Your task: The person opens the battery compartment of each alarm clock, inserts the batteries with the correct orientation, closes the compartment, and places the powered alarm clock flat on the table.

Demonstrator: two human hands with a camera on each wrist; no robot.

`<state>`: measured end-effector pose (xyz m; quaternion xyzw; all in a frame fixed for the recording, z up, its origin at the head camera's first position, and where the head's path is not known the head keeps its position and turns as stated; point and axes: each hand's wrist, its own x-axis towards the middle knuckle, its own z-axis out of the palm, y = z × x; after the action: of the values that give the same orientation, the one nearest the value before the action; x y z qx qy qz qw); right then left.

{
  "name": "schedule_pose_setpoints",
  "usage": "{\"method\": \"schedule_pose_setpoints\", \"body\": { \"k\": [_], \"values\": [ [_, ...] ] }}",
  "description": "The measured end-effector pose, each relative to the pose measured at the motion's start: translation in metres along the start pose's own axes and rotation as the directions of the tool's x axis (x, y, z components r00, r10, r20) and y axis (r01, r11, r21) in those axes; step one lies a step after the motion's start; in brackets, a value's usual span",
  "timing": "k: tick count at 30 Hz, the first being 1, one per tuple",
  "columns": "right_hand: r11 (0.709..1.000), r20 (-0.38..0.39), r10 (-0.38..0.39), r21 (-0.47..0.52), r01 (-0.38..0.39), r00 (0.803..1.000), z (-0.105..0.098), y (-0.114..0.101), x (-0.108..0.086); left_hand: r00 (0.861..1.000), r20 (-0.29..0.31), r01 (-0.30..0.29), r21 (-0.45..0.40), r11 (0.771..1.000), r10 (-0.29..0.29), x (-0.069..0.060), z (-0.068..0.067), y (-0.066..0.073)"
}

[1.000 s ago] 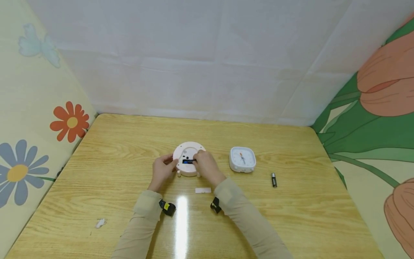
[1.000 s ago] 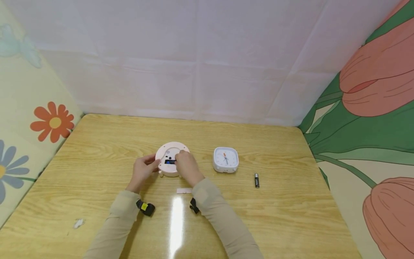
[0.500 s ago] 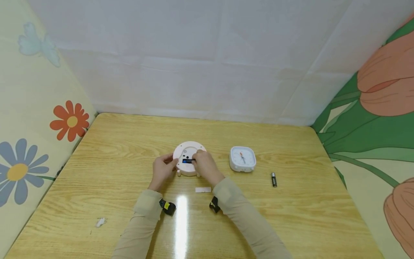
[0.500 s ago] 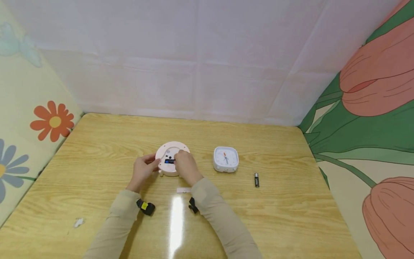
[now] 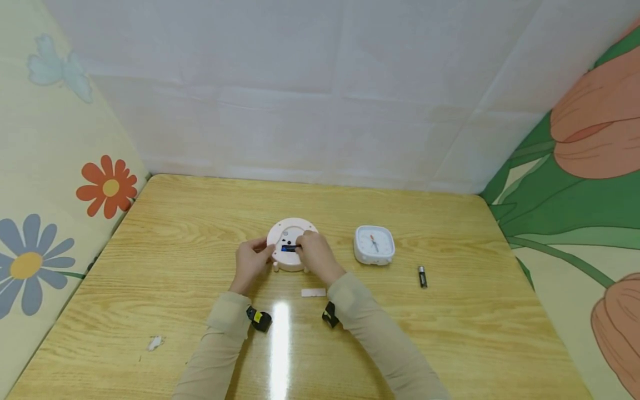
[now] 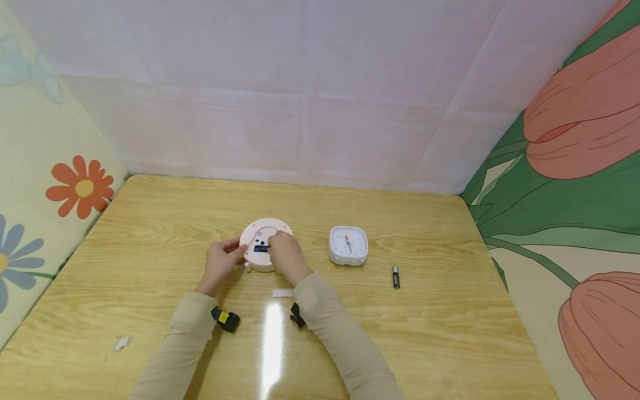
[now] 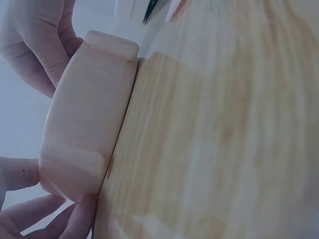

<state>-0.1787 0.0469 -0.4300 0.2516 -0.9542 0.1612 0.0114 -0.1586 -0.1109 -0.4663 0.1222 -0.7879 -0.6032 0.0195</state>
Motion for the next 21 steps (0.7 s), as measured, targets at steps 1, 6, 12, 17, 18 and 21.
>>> {"method": "schedule_pose_setpoints", "body": {
  "k": [1,6,12,17,18,21],
  "values": [
    [1.000,0.001,0.002,0.005,-0.002,1.000,0.0000,0.0001,0.0000,1.000,-0.003,0.006,0.008,1.000,-0.006,0.0003,0.0001,-0.0001],
    [0.998,0.011,0.046,0.047,-0.047,0.999,-0.0010,0.0007,-0.0006,0.997,0.023,0.068,-0.032,0.997,-0.067,0.0033,0.0026,-0.0030],
    [0.996,-0.002,0.056,0.065,-0.056,0.998,-0.0014,0.0016,-0.0013,0.997,0.018,0.071,-0.042,0.997,-0.070,0.0025,0.0046,-0.0037],
    [0.998,0.005,0.050,0.045,-0.050,0.999,-0.0022,0.0007,-0.0014,0.998,0.017,0.068,-0.042,0.997,-0.068,0.0015,0.0044,-0.0039],
    [0.998,0.012,0.052,0.043,-0.052,0.999,-0.0025,0.0004,-0.0014,0.998,0.017,0.069,-0.039,0.997,-0.068,0.0012,0.0043,-0.0040],
    [0.998,0.029,0.054,0.033,-0.055,0.998,-0.0032,-0.0005,-0.0010,0.997,0.016,0.074,-0.036,0.997,-0.073,0.0012,0.0040,-0.0045]
  ]
}}
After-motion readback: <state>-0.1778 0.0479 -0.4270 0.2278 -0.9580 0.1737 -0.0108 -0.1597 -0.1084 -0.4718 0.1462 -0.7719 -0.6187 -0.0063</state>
